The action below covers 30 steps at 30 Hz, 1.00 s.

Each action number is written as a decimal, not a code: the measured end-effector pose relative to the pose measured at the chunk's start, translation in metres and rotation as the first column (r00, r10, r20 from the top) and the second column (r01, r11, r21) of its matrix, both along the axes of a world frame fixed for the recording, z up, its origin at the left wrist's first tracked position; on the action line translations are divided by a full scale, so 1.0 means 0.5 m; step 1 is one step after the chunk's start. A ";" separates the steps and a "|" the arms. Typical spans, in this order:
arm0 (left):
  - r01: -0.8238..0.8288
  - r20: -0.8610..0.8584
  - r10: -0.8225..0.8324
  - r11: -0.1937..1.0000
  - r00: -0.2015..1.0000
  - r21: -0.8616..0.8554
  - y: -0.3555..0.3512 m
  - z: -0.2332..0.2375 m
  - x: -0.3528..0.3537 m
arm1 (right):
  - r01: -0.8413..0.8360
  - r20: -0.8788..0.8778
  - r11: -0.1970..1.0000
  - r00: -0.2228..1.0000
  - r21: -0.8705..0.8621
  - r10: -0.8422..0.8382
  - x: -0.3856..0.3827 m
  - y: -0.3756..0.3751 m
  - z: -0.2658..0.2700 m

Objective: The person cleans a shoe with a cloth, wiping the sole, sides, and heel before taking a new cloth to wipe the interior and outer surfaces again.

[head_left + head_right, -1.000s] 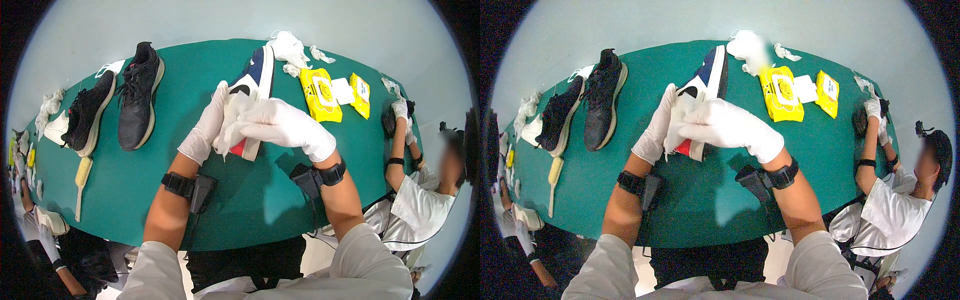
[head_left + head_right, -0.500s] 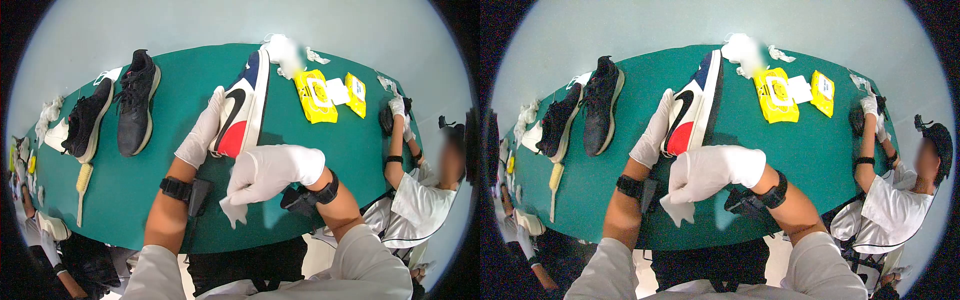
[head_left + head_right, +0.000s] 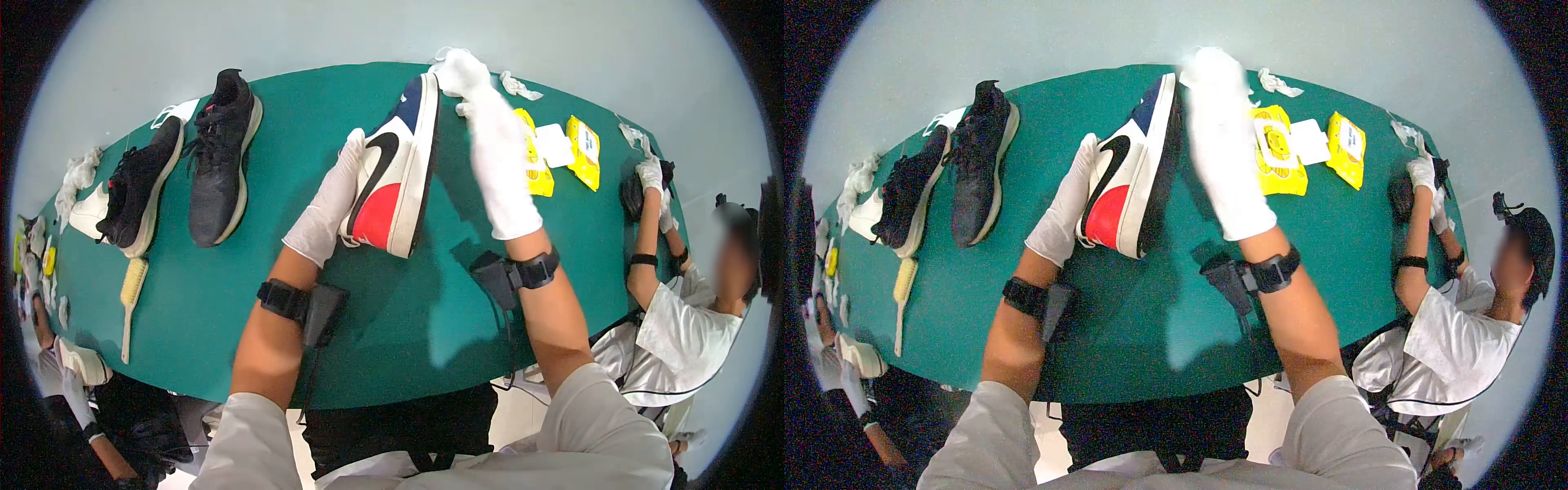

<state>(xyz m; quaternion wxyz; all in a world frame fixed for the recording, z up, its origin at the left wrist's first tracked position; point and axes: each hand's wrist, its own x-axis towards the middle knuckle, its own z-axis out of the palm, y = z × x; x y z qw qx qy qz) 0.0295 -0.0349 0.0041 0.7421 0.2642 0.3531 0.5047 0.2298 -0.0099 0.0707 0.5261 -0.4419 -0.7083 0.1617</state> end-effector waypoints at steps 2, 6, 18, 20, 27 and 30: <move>0.001 -0.016 -0.001 1.000 1.000 0.007 -0.003 0.002 0.001 | -0.224 0.231 0.974 0.949 0.020 0.213 -0.017 0.008 -0.036; 0.041 0.061 -0.045 0.997 0.997 0.062 0.003 -0.012 -0.007 | -0.333 0.356 0.941 0.874 -0.057 0.331 -0.038 -0.041 0.001; 0.120 0.164 -0.125 0.992 0.979 0.039 -0.012 0.009 0.004 | -0.685 0.128 0.575 0.588 -0.448 0.799 -0.031 -0.110 0.047; 0.085 0.069 -0.086 0.996 0.994 0.019 -0.023 0.024 0.003 | -0.661 0.192 0.642 0.623 -0.389 0.758 -0.039 -0.135 0.057; 0.017 -0.054 -0.017 1.000 0.998 0.012 -0.014 0.005 0.000 | -0.740 0.125 0.537 0.537 -0.404 0.834 -0.039 -0.139 0.023; 0.046 -0.023 -0.046 0.999 0.999 0.013 -0.009 0.003 0.002 | -0.719 -0.014 0.213 0.296 -0.661 0.955 -0.043 -0.143 0.037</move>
